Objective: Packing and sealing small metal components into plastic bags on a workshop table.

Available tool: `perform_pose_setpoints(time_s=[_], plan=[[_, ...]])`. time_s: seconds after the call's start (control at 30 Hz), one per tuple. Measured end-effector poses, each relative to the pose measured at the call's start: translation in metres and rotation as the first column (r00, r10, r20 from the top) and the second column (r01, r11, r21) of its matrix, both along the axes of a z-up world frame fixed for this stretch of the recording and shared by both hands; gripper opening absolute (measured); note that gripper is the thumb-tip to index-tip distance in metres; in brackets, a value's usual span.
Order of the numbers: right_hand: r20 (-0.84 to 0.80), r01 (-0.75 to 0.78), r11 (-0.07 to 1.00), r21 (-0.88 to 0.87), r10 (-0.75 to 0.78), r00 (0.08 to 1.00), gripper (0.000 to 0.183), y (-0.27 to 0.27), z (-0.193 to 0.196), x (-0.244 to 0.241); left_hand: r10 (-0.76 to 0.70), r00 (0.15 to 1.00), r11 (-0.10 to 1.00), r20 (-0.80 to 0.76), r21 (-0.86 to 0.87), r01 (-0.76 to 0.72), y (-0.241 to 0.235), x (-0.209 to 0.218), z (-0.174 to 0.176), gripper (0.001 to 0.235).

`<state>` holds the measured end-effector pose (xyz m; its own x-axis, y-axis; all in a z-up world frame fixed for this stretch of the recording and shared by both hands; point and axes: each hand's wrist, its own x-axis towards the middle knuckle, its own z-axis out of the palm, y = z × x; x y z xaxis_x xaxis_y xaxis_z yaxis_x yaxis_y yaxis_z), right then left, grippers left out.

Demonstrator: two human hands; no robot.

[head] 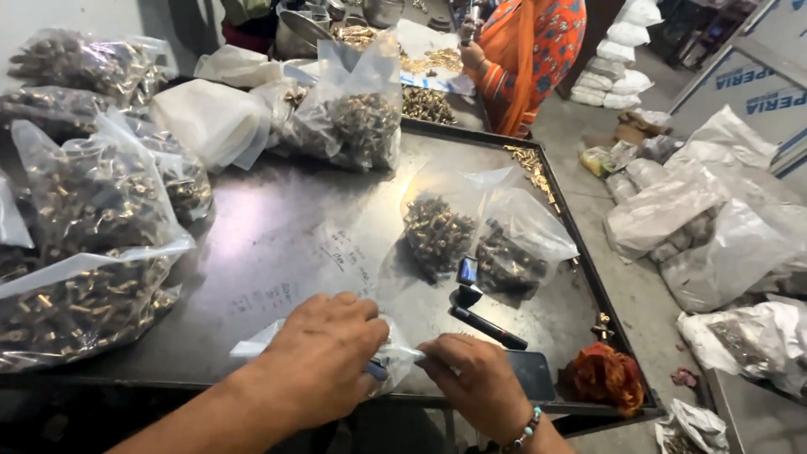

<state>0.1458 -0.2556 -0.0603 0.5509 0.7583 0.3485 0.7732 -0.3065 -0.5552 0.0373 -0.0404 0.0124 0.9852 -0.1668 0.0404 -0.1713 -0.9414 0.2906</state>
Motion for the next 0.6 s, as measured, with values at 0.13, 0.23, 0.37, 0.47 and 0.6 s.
perform_pose_setpoints(time_s=[0.13,0.23,0.37,0.47,0.6], plan=[[-0.133,0.071,0.997,-0.004,-0.071,0.989,0.013,0.002,-0.006,-0.003,0.022,0.999,0.998,0.030,-0.055,-0.020,0.002,-0.006,0.000,0.030],[-0.147,0.098,0.995,-0.009,-0.098,0.984,0.013,0.000,-0.015,0.001,-0.030,0.989,0.992,0.146,-0.116,0.048,-0.006,0.002,-0.014,0.033],[-0.115,0.074,0.997,0.032,-0.070,0.991,0.011,-0.007,-0.027,0.001,-0.056,0.997,0.992,0.062,-0.113,0.062,-0.013,0.007,-0.026,0.021],[-0.289,0.057,0.994,0.092,-0.028,0.957,0.019,-0.002,-0.030,-0.001,-0.057,0.996,0.995,0.075,-0.083,0.063,-0.004,0.001,-0.032,0.022],[-0.741,0.139,0.990,0.034,-0.068,0.668,0.061,0.021,-0.010,-0.012,0.131,0.968,0.955,0.215,-0.288,-0.065,0.028,-0.012,-0.032,0.044]])
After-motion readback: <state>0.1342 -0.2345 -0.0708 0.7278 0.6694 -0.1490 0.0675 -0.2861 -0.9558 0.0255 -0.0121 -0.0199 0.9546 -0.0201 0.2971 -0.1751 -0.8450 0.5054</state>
